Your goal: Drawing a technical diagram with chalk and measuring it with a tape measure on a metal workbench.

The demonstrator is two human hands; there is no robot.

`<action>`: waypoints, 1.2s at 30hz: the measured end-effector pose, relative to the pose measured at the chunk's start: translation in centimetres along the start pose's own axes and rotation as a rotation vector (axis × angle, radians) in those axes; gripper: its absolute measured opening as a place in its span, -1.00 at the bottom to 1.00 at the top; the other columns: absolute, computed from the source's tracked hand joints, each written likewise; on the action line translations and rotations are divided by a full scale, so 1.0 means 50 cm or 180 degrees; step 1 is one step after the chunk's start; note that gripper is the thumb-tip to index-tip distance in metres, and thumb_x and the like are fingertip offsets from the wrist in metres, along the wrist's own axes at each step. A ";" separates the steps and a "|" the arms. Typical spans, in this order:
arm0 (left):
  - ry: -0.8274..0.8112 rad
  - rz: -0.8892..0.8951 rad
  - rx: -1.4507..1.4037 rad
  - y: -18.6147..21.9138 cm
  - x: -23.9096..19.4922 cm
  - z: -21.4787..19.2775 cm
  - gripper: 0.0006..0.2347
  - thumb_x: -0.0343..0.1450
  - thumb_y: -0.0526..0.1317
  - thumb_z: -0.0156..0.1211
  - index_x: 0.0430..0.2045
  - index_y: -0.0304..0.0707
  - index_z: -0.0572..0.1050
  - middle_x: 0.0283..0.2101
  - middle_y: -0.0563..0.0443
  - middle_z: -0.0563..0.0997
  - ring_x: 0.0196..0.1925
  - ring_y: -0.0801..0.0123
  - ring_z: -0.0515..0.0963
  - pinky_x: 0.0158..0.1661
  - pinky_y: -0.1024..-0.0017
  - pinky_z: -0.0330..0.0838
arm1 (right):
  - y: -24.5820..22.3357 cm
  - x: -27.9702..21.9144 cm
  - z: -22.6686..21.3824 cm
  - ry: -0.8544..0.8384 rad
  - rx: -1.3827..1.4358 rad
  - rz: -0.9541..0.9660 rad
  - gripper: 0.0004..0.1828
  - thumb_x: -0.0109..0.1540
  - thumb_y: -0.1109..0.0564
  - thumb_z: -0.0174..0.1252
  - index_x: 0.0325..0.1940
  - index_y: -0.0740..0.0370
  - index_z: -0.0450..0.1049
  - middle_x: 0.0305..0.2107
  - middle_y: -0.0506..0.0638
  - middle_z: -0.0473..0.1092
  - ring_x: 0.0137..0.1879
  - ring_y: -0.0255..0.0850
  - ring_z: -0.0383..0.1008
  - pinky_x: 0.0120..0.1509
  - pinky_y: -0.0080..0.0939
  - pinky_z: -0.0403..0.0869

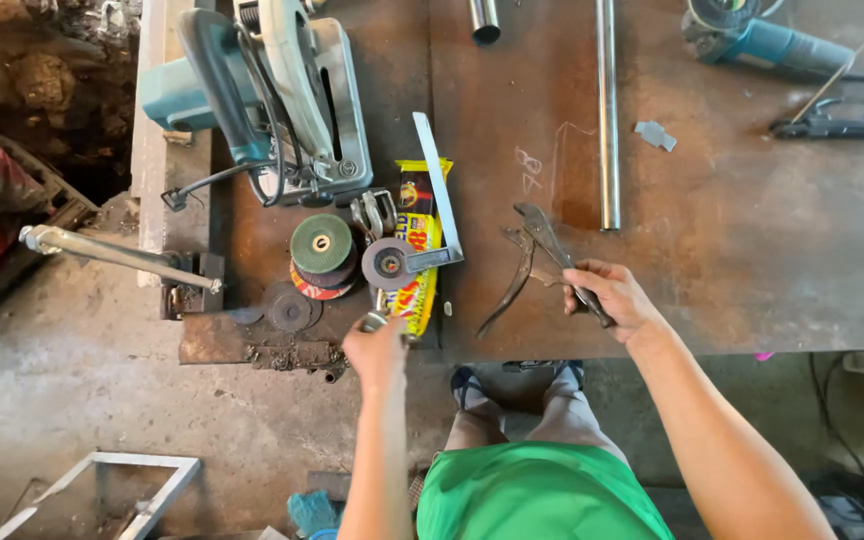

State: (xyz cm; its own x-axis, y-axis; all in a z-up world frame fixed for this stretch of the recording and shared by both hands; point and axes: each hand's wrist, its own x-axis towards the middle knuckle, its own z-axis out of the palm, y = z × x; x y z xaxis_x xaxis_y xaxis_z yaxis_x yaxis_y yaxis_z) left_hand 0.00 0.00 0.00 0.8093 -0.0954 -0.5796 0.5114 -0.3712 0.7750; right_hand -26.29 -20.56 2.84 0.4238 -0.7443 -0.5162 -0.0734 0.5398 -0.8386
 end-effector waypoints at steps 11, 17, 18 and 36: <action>-0.0070 0.0473 0.1349 0.007 0.041 -0.028 -0.68 0.05 -0.27 0.33 -0.33 -0.20 0.68 -0.46 -0.11 0.66 -0.34 0.14 0.69 -0.30 0.27 0.52 | 0.038 0.046 0.094 0.0084 -0.2589 -0.0148 -0.70 0.19 0.03 0.32 -0.11 0.27 0.59 -0.42 0.13 0.53 -0.28 -0.03 0.61 -0.18 -0.04 0.60; -0.0131 0.0589 0.1968 -0.010 -0.015 -0.026 -0.63 0.15 -0.11 0.36 -0.20 -0.22 0.65 -0.26 -0.17 0.73 -0.01 -0.08 0.68 0.00 0.06 0.54 | 0.117 0.016 0.257 0.0557 -0.4872 -0.2235 -0.77 0.07 -0.23 0.36 -0.40 -0.12 0.66 -0.47 -0.09 0.47 -0.22 -0.09 0.53 -0.12 -0.07 0.51; -0.0046 0.0660 0.1863 -0.013 -0.032 -0.028 -0.62 0.19 -0.10 0.38 -0.19 -0.30 0.64 -0.20 -0.27 0.72 0.03 -0.15 0.66 0.02 0.01 0.53 | 0.149 0.012 0.281 0.0297 -0.4694 -0.2543 -0.71 0.05 -0.25 0.36 -0.44 -0.06 0.66 -0.51 -0.03 0.45 -0.24 -0.03 0.50 -0.13 -0.02 0.50; 0.0070 0.0259 0.1687 -0.271 -0.213 -0.116 -0.64 0.26 -0.11 0.49 -0.20 -0.42 0.64 -0.55 -0.15 0.63 -0.56 0.24 0.59 -0.46 0.38 0.46 | 0.022 -0.005 0.075 -0.0125 -0.3220 -0.2506 -0.85 0.04 0.07 0.23 -0.50 0.17 0.62 -0.63 0.05 0.50 -0.59 -0.02 0.42 -0.42 -0.11 0.43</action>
State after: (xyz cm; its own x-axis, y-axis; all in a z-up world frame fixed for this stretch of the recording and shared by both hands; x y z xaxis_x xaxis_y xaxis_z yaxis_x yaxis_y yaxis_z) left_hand -13.89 11.40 -2.86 0.8489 -0.1262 -0.5132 0.2352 -0.7795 0.5806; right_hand -23.11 -18.31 2.71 0.6905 -0.7036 0.1678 -0.4348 -0.5891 -0.6811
